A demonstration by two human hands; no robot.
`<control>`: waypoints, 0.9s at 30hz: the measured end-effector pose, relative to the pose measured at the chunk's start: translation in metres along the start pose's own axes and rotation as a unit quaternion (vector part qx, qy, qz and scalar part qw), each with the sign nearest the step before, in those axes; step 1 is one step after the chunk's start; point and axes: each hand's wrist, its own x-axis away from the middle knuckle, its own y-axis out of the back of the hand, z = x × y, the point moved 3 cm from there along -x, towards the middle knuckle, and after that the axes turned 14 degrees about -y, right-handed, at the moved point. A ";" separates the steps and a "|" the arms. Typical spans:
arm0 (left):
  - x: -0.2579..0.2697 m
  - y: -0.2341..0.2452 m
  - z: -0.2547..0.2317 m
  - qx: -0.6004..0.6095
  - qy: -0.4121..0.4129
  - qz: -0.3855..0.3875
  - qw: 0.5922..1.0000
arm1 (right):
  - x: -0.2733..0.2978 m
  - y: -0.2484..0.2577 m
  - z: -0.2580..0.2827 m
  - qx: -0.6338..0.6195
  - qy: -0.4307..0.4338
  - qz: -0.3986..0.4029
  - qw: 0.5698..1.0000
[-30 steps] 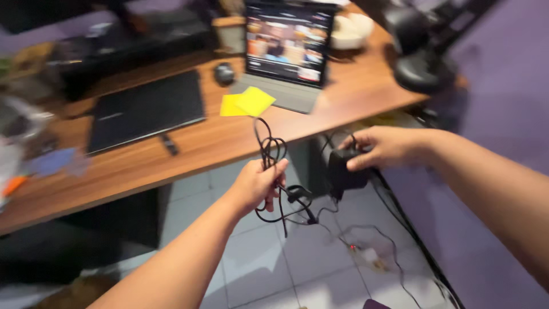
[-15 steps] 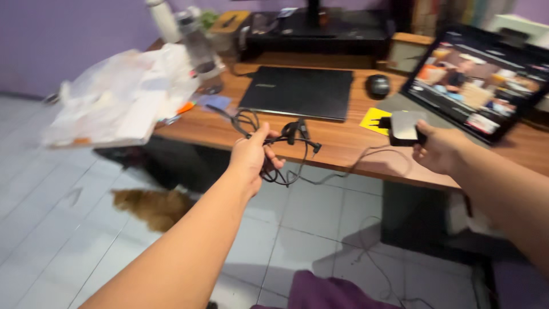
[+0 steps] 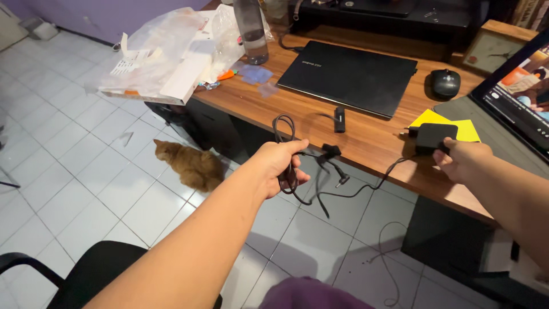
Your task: The person closes a laptop, unplugs and wraps power cords and electronic cables, opens a desk drawer, and packs the cables into pouches by hand.
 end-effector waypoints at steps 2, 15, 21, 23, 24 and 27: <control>0.005 -0.003 -0.005 0.011 0.010 0.014 1.000 | 0.016 -0.002 0.003 -0.024 0.011 0.017 1.000; 0.027 -0.053 -0.031 0.130 0.004 0.167 0.977 | 0.202 -0.059 -0.005 0.170 0.017 0.301 0.938; 0.025 -0.066 -0.038 0.142 -0.002 0.188 0.972 | 0.277 -0.067 0.009 0.342 0.017 0.413 0.844; 0.029 -0.065 -0.039 0.108 -0.007 0.201 0.974 | 0.281 -0.072 0.017 0.317 0.055 0.426 0.845; 0.030 -0.065 -0.038 0.073 -0.010 0.210 0.975 | 0.284 -0.074 0.023 0.292 0.091 0.441 0.844; 0.033 -0.071 -0.038 0.039 -0.042 0.317 0.947 | 0.294 -0.079 0.035 0.269 0.121 0.395 0.870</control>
